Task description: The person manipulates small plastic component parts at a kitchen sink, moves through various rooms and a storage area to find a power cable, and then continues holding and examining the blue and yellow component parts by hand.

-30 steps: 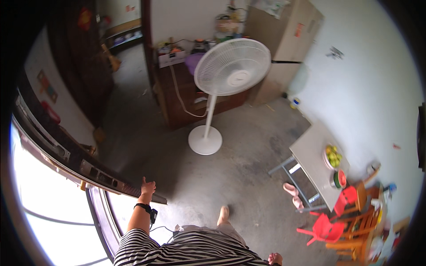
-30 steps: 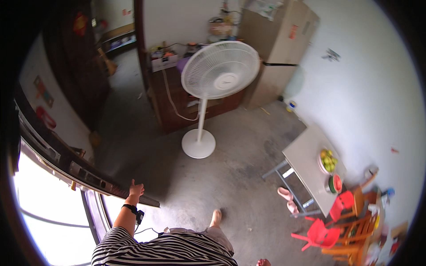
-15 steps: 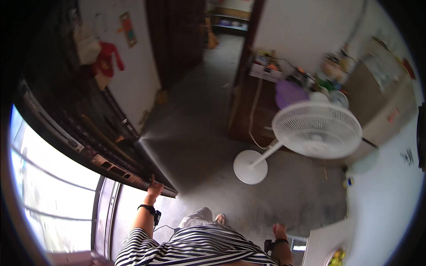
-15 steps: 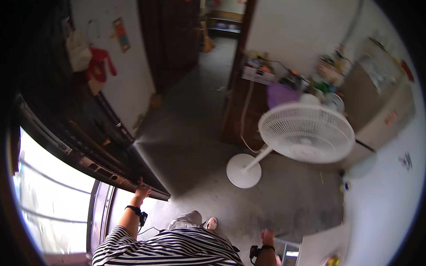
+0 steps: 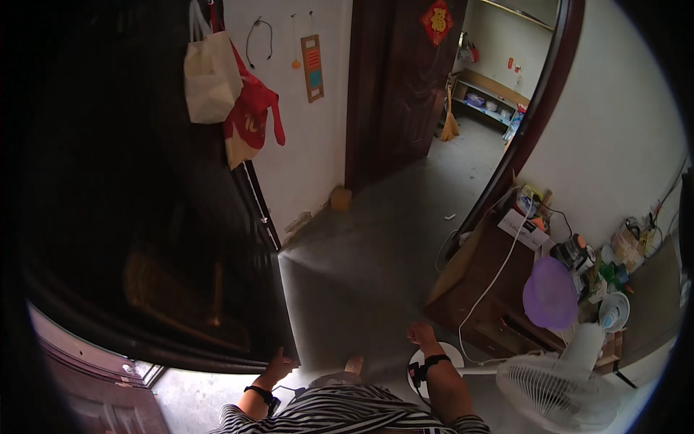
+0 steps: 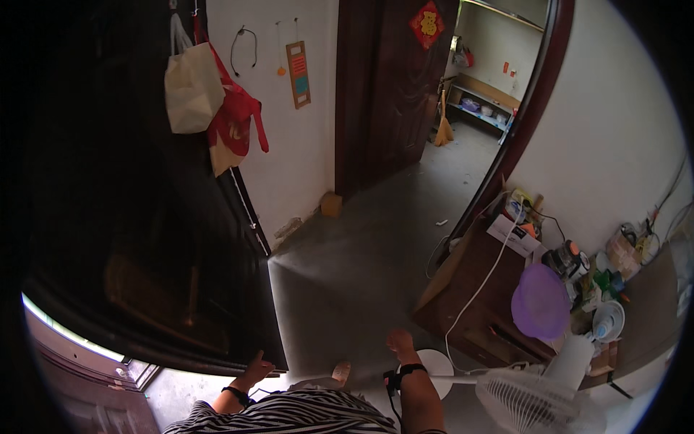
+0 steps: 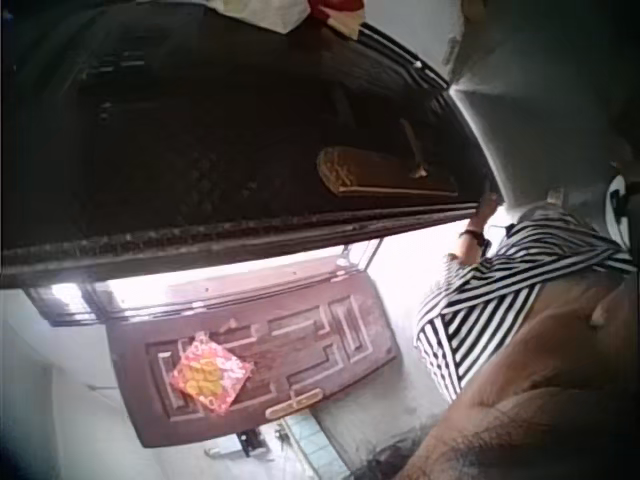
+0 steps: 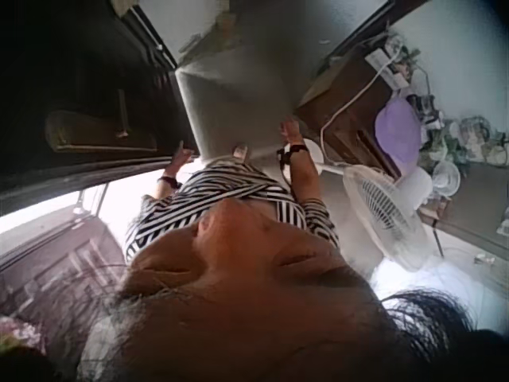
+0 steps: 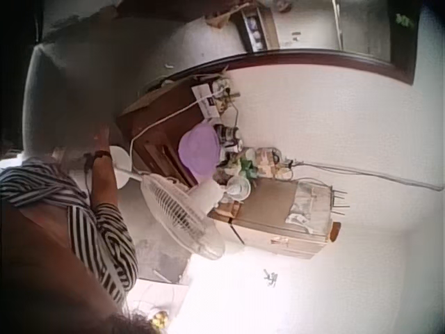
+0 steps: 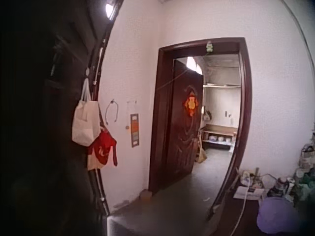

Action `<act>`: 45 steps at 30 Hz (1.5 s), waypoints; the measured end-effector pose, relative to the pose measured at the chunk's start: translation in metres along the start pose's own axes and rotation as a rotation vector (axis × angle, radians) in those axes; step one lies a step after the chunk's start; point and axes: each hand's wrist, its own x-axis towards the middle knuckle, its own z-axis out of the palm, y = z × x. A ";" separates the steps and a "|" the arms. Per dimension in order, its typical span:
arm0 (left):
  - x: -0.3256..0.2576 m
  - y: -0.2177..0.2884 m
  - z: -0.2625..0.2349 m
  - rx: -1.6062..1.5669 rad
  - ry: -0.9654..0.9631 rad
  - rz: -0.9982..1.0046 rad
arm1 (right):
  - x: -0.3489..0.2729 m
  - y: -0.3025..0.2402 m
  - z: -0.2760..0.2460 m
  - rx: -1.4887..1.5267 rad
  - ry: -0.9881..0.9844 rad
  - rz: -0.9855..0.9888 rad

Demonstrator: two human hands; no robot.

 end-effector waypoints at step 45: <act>0.944 0.817 0.061 0.100 -0.166 0.045 | 0.463 -0.482 -0.195 0.244 0.666 0.175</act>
